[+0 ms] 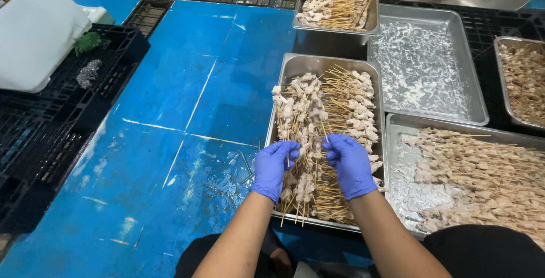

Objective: The person, wearing blue gloves, picks up meat skewers one at a time from a stainless steel tray and lays them in rows on a flour-dusted tray, repeating the transfer across the trays on the floor.

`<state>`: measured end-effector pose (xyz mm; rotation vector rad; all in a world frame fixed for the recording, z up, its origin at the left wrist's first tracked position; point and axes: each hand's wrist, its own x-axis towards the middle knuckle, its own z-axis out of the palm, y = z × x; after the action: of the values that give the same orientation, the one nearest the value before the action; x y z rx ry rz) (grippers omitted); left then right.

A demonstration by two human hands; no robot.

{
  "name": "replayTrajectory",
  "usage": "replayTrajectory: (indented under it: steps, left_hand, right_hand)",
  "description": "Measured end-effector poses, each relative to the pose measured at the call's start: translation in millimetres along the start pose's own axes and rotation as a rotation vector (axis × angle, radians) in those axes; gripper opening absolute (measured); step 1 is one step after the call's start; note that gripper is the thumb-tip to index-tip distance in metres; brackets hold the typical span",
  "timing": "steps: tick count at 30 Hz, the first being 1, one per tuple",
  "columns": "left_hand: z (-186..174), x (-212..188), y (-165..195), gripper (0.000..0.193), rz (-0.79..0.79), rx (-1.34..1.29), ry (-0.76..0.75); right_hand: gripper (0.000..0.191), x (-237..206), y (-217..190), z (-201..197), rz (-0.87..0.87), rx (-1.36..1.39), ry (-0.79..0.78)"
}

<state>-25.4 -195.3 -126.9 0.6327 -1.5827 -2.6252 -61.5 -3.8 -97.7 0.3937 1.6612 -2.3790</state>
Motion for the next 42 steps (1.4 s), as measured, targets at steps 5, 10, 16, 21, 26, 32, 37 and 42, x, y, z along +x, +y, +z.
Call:
replayTrajectory:
  steps: [5, 10, 16, 21, 26, 32, 37, 42]
  left_hand:
    - [-7, 13, -10, 0.02, 0.256, 0.087, 0.06]
    - [-18, 27, -11, 0.015, 0.509, 0.229, 0.069]
    - [-17, 25, -12, 0.015, 0.44, 0.324, 0.123]
    - [-5, 12, -8, 0.021, 0.243, 0.151, 0.0]
    - [9, -9, 2, 0.019, 0.048, -0.057, -0.246]
    - [13, -20, 11, 0.02, 0.003, -0.029, -0.285]
    - [12, -12, 2, 0.017, -0.014, -0.199, -0.247]
    - [6, -3, -8, 0.018, 0.024, -0.108, -0.193]
  right_hand:
    - [0.015, -12, 5, 13, 0.035, 0.163, -0.141]
    - [0.015, -18, 6, 21, -0.008, 0.228, -0.183]
    - [0.015, -16, 6, 18, 0.014, 0.218, -0.132]
    - [0.008, -15, 11, 20, -0.008, 0.143, -0.084]
    - [0.009, -22, 23, 28, -0.039, 0.068, -0.022]
    - [0.011, -27, 41, 37, -0.123, 0.001, 0.052]
    - [0.015, -28, 39, 33, -0.117, 0.042, 0.031]
    - [0.015, -17, 23, 21, -0.087, 0.083, 0.066]
